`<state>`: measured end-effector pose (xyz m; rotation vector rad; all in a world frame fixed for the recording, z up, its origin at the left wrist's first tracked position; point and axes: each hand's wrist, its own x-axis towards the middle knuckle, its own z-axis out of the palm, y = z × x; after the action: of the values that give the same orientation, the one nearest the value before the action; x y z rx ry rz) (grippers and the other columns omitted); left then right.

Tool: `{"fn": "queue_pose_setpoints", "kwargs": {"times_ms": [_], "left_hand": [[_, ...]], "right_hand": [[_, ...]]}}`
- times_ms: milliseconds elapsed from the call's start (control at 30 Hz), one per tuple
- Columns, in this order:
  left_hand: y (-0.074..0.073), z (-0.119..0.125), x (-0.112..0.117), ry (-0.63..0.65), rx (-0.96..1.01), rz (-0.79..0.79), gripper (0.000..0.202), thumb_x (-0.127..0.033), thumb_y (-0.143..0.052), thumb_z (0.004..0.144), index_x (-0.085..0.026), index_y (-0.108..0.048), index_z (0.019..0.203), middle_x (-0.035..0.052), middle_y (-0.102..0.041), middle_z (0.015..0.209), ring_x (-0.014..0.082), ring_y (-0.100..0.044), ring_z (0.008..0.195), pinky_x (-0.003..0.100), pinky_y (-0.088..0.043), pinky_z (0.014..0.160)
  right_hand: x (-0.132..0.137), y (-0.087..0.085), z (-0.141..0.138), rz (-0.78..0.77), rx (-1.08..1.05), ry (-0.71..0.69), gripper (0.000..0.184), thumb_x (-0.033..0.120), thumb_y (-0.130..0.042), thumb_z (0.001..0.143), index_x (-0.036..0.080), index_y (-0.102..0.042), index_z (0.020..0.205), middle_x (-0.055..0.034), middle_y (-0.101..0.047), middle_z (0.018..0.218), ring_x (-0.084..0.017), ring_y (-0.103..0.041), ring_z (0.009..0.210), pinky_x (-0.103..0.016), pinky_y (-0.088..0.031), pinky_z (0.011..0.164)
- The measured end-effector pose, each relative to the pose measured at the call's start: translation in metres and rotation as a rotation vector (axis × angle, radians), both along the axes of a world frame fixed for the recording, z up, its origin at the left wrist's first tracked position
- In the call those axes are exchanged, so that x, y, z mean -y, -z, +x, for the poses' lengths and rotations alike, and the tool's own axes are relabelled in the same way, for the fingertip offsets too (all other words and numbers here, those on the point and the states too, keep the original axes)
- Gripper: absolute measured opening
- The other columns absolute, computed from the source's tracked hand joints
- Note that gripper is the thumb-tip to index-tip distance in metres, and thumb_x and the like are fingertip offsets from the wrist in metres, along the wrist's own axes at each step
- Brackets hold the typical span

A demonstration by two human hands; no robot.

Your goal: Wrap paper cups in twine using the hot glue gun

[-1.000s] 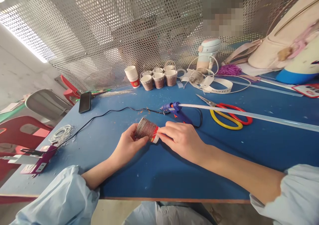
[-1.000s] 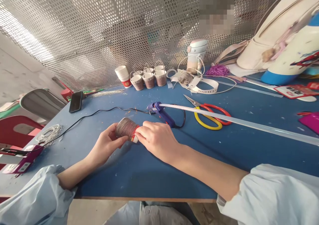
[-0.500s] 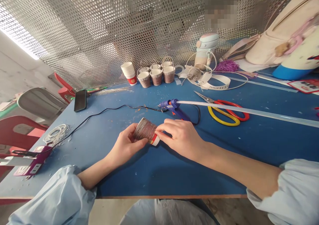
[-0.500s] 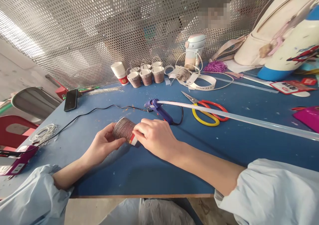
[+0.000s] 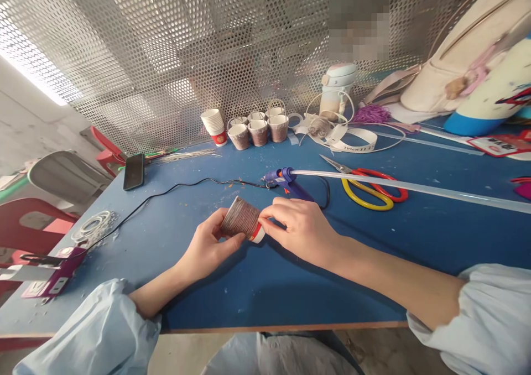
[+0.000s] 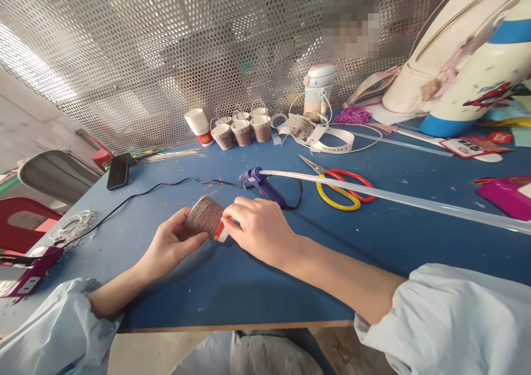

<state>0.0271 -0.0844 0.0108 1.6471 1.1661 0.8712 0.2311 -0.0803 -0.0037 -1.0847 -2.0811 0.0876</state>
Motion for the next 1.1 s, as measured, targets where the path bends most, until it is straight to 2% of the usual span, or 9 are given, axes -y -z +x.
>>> {"fn": "queue_pose_setpoints", "kwargs": {"times_ms": [300,533,1100], "left_hand": [[0.004,-0.005,0.000,0.018,-0.002,0.042,0.018,-0.022,-0.066,0.076,-0.017,-0.061,0.092,0.0015,-0.065,0.081,0.0147,-0.061,0.073,0.025,-0.049,0.068],[0.007,-0.008,0.000,0.012,-0.062,0.118,0.016,-0.024,-0.066,0.076,-0.017,-0.059,0.089,-0.0001,-0.059,0.075,0.0124,-0.054,0.066,0.024,-0.046,0.063],[0.015,-0.017,-0.005,0.058,-0.107,0.170,0.013,-0.021,-0.063,0.077,-0.017,-0.058,0.089,-0.0013,-0.055,0.073,0.0110,-0.050,0.064,0.022,-0.041,0.060]], "right_hand": [[0.000,0.000,0.000,-0.038,-0.014,0.003,0.018,0.022,-0.055,0.089,0.019,-0.069,0.077,-0.0002,-0.062,0.066,-0.011,-0.051,0.056,-0.024,-0.036,0.058],[-0.001,-0.003,0.002,-0.064,-0.044,-0.014,0.017,0.021,-0.055,0.089,0.018,-0.069,0.078,0.0010,-0.056,0.063,-0.010,-0.048,0.055,-0.024,-0.035,0.057],[-0.003,-0.001,0.000,-0.250,-0.208,-0.062,0.009,0.016,-0.062,0.083,0.019,-0.067,0.076,0.0029,-0.053,0.064,-0.008,-0.044,0.054,-0.022,-0.035,0.054]]}}
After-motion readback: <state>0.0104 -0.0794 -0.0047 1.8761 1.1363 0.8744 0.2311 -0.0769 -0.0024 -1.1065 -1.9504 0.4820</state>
